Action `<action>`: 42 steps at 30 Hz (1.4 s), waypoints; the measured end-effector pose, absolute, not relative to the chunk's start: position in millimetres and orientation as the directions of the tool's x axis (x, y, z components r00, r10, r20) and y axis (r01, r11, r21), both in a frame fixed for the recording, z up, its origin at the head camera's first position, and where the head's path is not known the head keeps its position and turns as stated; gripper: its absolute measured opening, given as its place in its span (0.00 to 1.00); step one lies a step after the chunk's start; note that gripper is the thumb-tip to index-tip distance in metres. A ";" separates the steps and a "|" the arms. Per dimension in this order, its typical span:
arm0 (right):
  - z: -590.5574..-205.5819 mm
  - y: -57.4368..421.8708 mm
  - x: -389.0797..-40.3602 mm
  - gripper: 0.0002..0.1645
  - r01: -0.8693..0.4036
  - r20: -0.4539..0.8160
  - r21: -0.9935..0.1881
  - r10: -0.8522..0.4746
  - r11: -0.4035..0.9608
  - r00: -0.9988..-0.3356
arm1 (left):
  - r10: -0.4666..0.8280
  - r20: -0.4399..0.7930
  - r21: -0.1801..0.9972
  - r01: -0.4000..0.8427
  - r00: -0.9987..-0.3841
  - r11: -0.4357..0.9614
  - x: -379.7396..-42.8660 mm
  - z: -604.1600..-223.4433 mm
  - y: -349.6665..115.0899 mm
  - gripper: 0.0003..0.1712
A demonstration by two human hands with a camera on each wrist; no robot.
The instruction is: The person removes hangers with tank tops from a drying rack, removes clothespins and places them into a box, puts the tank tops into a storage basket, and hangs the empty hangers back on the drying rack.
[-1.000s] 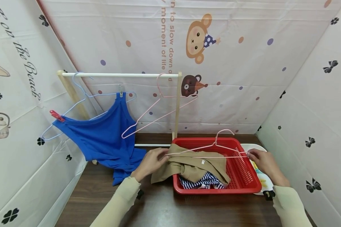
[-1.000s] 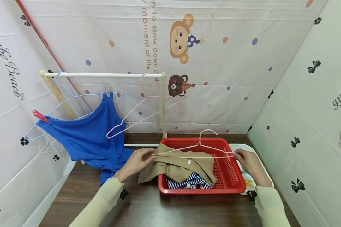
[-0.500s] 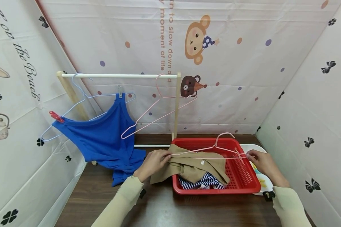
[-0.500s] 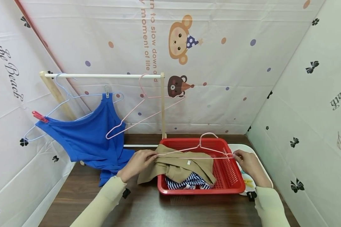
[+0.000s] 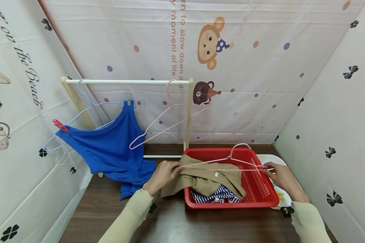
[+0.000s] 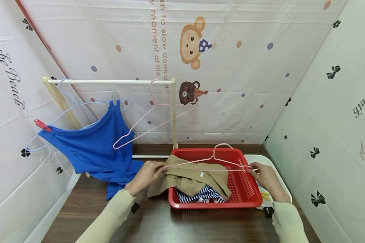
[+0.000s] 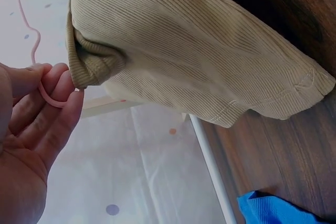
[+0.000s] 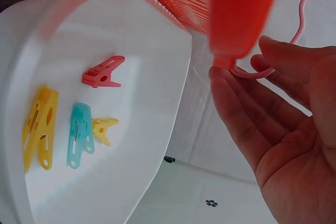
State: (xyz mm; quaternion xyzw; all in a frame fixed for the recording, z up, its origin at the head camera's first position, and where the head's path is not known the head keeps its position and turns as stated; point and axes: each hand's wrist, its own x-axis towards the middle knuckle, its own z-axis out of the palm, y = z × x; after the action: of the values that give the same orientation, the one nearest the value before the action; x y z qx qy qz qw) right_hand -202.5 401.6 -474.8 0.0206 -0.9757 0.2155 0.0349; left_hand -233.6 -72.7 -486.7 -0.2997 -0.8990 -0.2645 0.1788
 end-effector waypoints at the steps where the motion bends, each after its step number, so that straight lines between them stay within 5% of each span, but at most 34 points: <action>1: -475.6 400.9 -201.9 0.22 -0.044 0.065 -0.424 -0.018 0.904 -0.998 | 0.441 0.480 0.370 0.631 -0.758 0.682 -233.2 -486.3 -73.5 0.05; 9: -476.2 397.7 -199.7 0.28 -0.006 0.031 -0.418 0.008 0.908 -0.999 | 0.421 0.472 0.392 0.613 -0.774 0.686 -230.2 -485.3 -83.6 0.06; 34: -479.0 393.9 -197.7 0.26 -0.004 -0.001 -0.390 -0.005 0.921 -1.000 | 0.312 0.663 0.340 0.645 -0.681 0.685 -218.5 -469.6 -132.9 0.04; 42: -478.9 392.8 -196.9 0.25 -0.036 0.016 -0.391 -0.032 0.920 -0.999 | 0.255 0.667 0.396 0.623 -0.700 0.675 -213.1 -463.3 -152.4 0.07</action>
State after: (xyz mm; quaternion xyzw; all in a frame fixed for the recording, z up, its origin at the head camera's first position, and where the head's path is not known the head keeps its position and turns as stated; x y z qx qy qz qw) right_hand -196.9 392.8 -478.9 0.0171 -0.9797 0.1998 0.0048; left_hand -213.1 -152.4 -463.3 -0.2532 -0.8668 -0.3138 0.2933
